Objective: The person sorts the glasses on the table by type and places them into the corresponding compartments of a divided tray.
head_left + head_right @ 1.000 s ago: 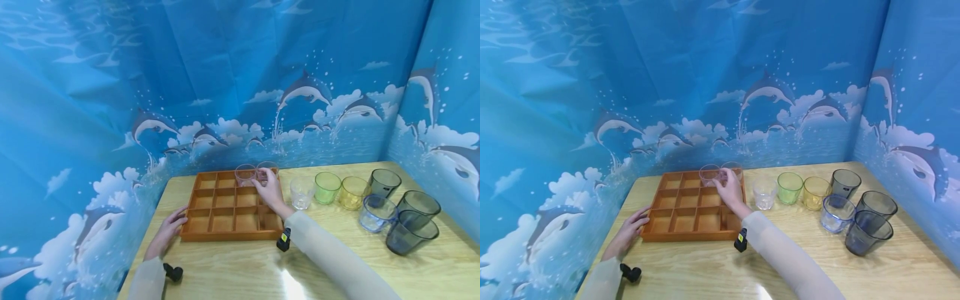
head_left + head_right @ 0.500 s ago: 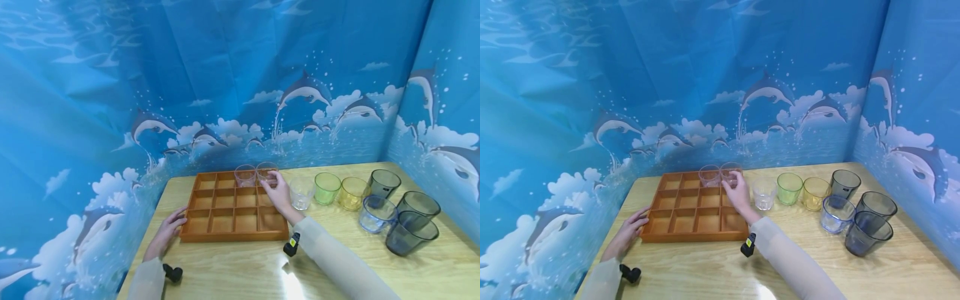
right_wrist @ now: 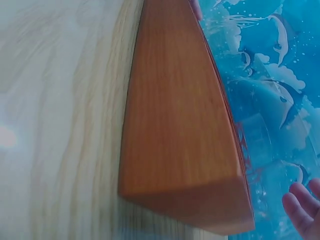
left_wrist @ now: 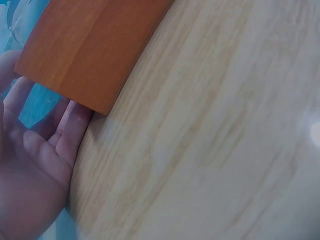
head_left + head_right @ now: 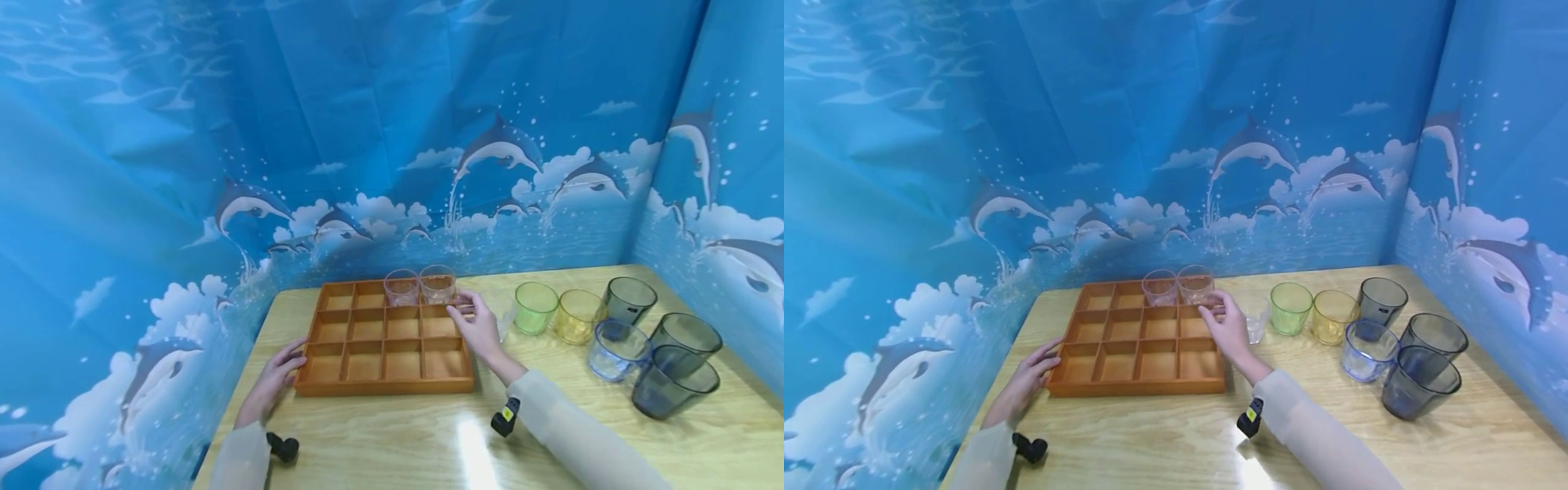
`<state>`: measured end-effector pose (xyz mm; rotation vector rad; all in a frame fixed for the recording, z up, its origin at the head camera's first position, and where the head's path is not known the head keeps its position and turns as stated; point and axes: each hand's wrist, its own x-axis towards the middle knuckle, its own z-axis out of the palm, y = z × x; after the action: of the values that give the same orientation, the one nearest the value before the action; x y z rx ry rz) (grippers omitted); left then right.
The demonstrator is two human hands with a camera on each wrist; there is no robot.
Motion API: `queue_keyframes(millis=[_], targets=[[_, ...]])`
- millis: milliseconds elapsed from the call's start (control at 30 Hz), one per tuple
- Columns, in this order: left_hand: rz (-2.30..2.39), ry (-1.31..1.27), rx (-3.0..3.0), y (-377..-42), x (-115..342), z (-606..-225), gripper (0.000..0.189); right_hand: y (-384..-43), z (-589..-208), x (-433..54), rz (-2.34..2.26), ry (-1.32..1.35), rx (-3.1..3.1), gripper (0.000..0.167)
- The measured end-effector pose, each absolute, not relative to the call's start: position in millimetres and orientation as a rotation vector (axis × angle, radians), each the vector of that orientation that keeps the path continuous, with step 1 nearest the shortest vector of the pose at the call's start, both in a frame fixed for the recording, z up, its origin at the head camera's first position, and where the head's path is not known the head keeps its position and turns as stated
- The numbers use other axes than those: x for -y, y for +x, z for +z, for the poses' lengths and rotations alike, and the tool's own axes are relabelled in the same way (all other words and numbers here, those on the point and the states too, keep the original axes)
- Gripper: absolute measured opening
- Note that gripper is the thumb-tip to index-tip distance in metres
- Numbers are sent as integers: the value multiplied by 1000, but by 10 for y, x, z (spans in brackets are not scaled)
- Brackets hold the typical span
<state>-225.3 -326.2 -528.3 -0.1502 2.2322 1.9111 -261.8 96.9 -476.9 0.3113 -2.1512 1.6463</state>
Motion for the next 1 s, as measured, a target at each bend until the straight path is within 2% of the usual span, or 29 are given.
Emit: queue_keyframes(millis=[333,533,1000], targets=[[1928,-160,-2205,-2245,3268,-5298,59,-2459,-4798,-1151,1650,328,2118,35],[1927,-183,-2209,-2267,3265,-5292,58,-2257,-4638,-1197,1659,327,2088,33],[1933,-174,-2189,-2267,3254,-5271,57,-2086,-4684,-1490,1683,229,2062,39]])
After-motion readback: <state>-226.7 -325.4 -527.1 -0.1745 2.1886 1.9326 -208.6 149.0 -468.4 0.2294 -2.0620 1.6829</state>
